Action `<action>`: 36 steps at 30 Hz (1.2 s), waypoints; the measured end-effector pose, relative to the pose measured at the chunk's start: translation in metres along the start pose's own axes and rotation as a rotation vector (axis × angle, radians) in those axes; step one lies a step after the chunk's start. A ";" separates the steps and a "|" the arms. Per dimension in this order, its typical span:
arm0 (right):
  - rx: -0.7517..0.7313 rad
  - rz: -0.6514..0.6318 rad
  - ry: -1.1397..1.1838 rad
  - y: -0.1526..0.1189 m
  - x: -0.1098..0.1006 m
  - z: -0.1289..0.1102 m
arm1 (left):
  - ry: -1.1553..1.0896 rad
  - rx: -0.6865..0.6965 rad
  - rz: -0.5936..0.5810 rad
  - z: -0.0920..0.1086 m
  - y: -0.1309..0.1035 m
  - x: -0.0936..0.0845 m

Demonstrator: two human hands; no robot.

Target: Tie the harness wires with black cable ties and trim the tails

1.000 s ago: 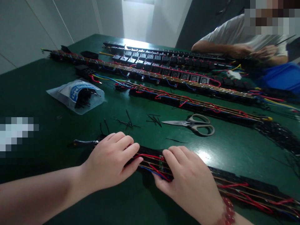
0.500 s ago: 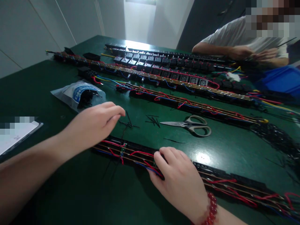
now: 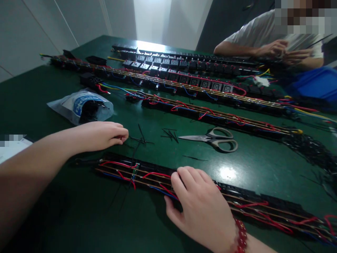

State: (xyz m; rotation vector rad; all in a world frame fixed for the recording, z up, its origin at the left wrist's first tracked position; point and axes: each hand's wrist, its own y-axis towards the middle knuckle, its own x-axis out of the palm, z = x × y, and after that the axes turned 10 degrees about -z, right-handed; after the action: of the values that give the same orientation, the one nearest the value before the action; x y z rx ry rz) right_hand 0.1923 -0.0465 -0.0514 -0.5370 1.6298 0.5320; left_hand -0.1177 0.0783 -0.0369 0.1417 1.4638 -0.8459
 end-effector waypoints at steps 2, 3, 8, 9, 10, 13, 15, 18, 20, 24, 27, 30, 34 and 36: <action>-0.003 0.017 -0.006 0.000 0.000 0.000 | -0.036 -0.018 -0.051 0.006 0.005 0.001; -0.004 0.023 -0.010 0.000 0.001 0.001 | -0.034 -0.014 -0.032 0.008 0.007 0.001; -0.010 0.034 -0.029 -0.001 0.003 0.002 | 0.034 0.046 0.008 0.018 0.009 0.000; -0.010 0.037 -0.030 0.000 0.003 0.002 | 0.045 0.050 0.023 0.019 0.008 0.000; -0.007 0.038 -0.031 0.000 0.003 0.002 | 0.049 0.050 0.038 0.020 0.007 -0.001; -0.002 0.031 -0.037 0.000 0.003 0.000 | 0.012 0.053 0.048 0.025 0.003 -0.003; -0.004 0.022 -0.040 0.000 0.003 0.000 | -0.018 0.096 0.015 0.029 0.002 -0.002; -0.003 0.022 -0.037 -0.001 0.003 0.000 | -0.029 0.150 -0.032 0.033 0.002 0.000; -0.004 0.023 -0.035 -0.001 0.003 0.000 | -0.027 0.157 -0.025 0.033 0.003 0.002; -0.005 0.026 -0.038 -0.001 0.003 0.000 | 0.009 0.174 0.027 0.032 0.004 0.005; -0.006 0.024 -0.044 -0.001 0.002 0.000 | 0.046 0.184 0.049 0.030 0.004 0.006; 0.000 0.022 -0.044 -0.001 0.003 0.000 | 0.071 0.197 0.076 0.030 0.005 0.005; 0.001 0.039 -0.042 0.000 0.004 0.000 | 0.221 0.154 0.100 0.031 0.006 0.003; 0.000 0.049 -0.037 0.000 0.004 0.000 | 0.311 0.113 0.111 0.030 0.006 0.002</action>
State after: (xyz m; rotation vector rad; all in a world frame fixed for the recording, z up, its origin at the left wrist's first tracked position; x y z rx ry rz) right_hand 0.1919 -0.0469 -0.0551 -0.4856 1.6108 0.5750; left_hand -0.0904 0.0646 -0.0369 0.4521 1.6801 -0.8421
